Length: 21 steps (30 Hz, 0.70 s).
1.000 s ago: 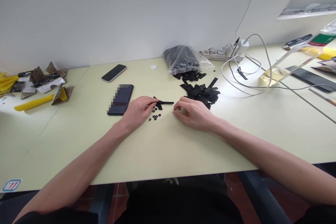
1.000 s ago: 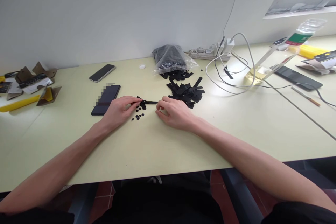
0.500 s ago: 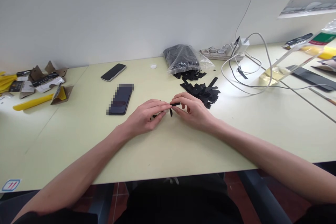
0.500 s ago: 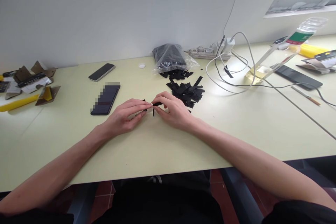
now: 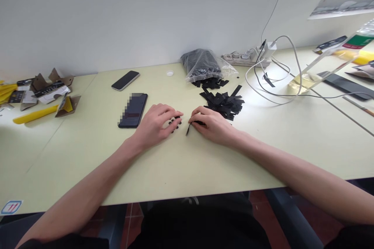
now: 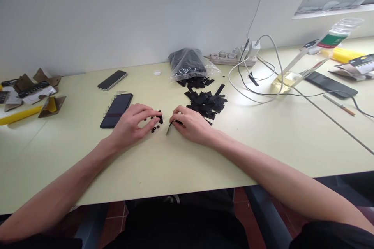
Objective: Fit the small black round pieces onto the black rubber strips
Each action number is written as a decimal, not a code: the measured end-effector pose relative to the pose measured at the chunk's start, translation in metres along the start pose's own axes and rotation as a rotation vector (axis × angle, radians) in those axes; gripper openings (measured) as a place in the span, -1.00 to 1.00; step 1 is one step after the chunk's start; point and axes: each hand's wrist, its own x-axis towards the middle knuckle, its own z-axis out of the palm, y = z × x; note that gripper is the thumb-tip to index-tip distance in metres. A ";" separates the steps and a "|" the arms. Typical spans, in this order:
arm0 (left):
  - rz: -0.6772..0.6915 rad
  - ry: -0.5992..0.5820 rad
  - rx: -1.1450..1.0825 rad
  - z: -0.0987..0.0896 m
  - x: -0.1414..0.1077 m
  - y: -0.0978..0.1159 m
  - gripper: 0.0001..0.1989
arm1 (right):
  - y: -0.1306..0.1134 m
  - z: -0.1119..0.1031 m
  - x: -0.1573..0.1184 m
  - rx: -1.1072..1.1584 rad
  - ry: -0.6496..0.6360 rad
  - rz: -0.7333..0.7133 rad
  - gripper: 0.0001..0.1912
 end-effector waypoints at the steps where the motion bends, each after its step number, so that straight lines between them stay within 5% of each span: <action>1: -0.047 0.039 -0.001 -0.002 0.001 -0.002 -0.76 | 0.000 0.000 0.000 0.014 0.005 -0.003 -0.74; 4: -0.177 0.057 -0.002 -0.005 0.002 -0.011 -0.77 | -0.001 -0.003 -0.001 0.078 0.021 -0.014 -0.79; 7: -0.229 -0.068 0.026 -0.006 0.002 -0.017 -0.78 | -0.001 -0.007 -0.002 0.121 0.003 -0.021 -0.81; 21: -0.177 -0.273 -0.053 -0.009 0.003 -0.015 -0.72 | -0.002 -0.007 -0.003 0.168 -0.017 0.052 -0.86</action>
